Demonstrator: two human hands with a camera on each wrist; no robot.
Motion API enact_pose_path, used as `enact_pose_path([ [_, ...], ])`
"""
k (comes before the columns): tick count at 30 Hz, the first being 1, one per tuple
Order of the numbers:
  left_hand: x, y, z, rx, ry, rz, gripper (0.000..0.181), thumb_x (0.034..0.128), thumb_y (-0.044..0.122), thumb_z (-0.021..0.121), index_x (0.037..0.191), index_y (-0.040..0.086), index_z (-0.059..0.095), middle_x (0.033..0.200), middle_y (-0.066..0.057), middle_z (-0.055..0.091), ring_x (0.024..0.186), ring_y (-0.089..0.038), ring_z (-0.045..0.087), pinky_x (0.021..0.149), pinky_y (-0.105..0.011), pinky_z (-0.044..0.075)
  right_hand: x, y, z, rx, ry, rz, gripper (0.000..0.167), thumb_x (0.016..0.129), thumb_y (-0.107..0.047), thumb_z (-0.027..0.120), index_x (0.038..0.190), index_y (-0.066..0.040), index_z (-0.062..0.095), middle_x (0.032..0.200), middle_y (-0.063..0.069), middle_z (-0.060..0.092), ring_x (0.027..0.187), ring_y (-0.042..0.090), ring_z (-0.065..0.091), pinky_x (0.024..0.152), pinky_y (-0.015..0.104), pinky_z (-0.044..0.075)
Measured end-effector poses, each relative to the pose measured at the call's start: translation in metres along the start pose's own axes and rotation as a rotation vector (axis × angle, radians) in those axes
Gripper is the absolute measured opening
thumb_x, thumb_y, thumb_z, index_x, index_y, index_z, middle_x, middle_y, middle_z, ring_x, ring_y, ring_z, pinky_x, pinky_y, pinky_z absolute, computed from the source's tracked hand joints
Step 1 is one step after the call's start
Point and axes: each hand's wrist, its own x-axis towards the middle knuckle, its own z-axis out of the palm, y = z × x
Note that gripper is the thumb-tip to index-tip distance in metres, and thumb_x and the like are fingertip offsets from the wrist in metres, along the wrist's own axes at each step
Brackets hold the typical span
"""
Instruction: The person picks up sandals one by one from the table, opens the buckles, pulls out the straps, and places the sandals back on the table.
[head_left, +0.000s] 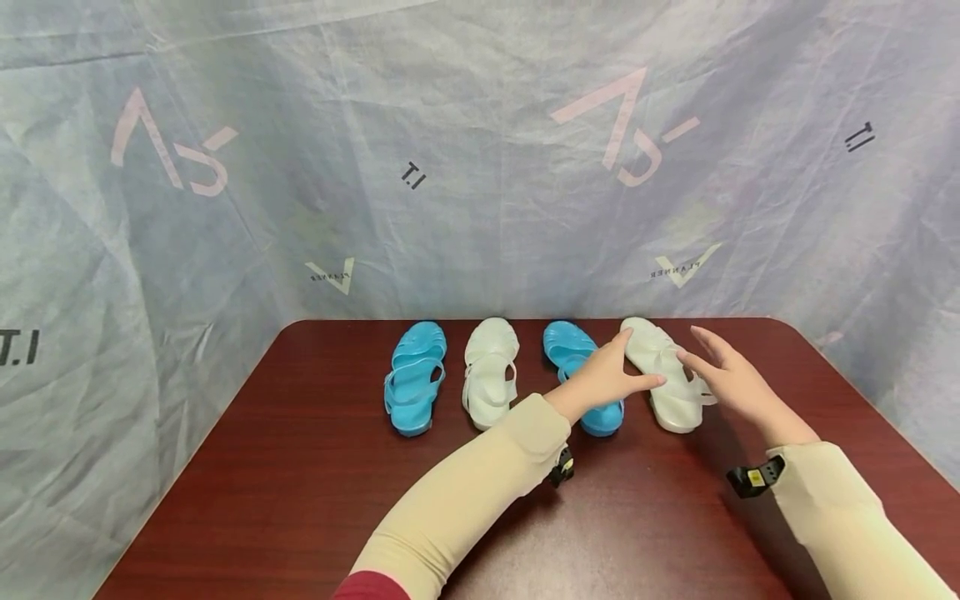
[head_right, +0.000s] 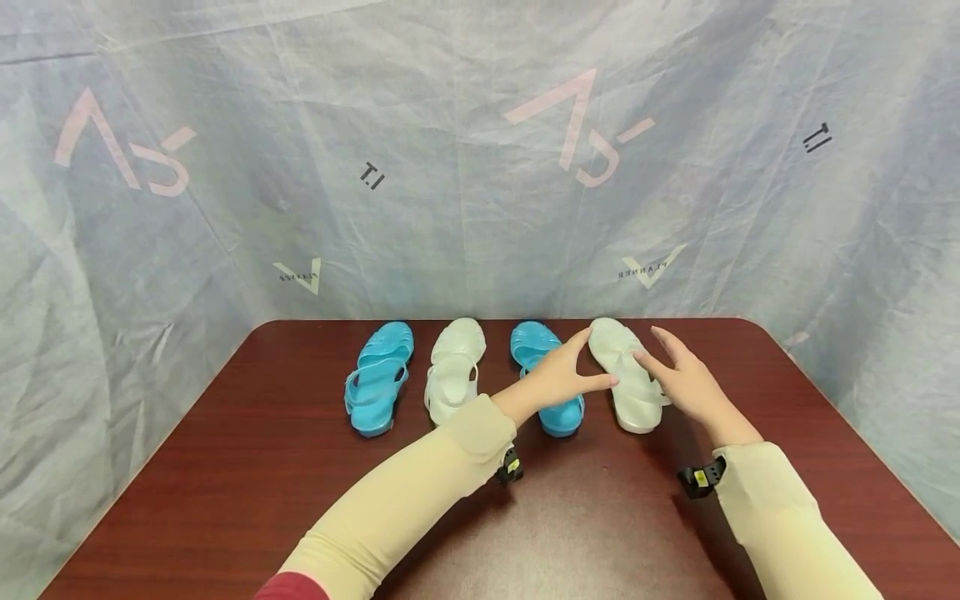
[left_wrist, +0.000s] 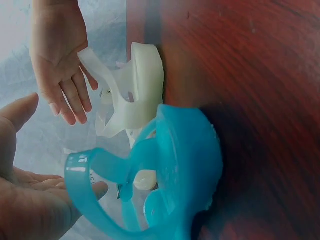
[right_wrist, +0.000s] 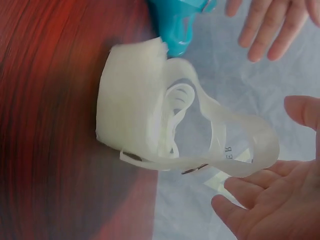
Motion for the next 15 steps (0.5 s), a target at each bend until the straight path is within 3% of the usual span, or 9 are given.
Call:
enact_pose_path([
  [7, 0.003, 0.005, 0.006, -0.002, 0.035, -0.032, 0.09, 0.0884, 0.054, 0.064, 0.156, 0.019, 0.016, 0.157, 0.001, 0.031, 0.141, -0.015, 0.037, 0.111, -0.032, 0.04, 0.002, 0.003, -0.001, 0.055, -0.036, 0.005, 0.076, 0.103, -0.044, 0.038, 0.155, -0.001, 0.003, 0.157, 0.032, 0.008, 0.134, 0.055, 0.032, 0.103, 0.069, 0.031],
  [15, 0.003, 0.012, 0.019, -0.025, 0.02, -0.054, 0.09, 0.0884, 0.053, 0.064, 0.156, 0.017, 0.017, 0.157, 0.001, 0.032, 0.141, -0.015, 0.037, 0.109, -0.031, 0.041, -0.002, 0.009, -0.002, 0.212, -0.097, 0.093, 0.066, 0.106, -0.036, 0.026, 0.153, 0.002, 0.001, 0.155, 0.036, 0.006, 0.136, 0.059, 0.021, 0.104, 0.071, 0.026],
])
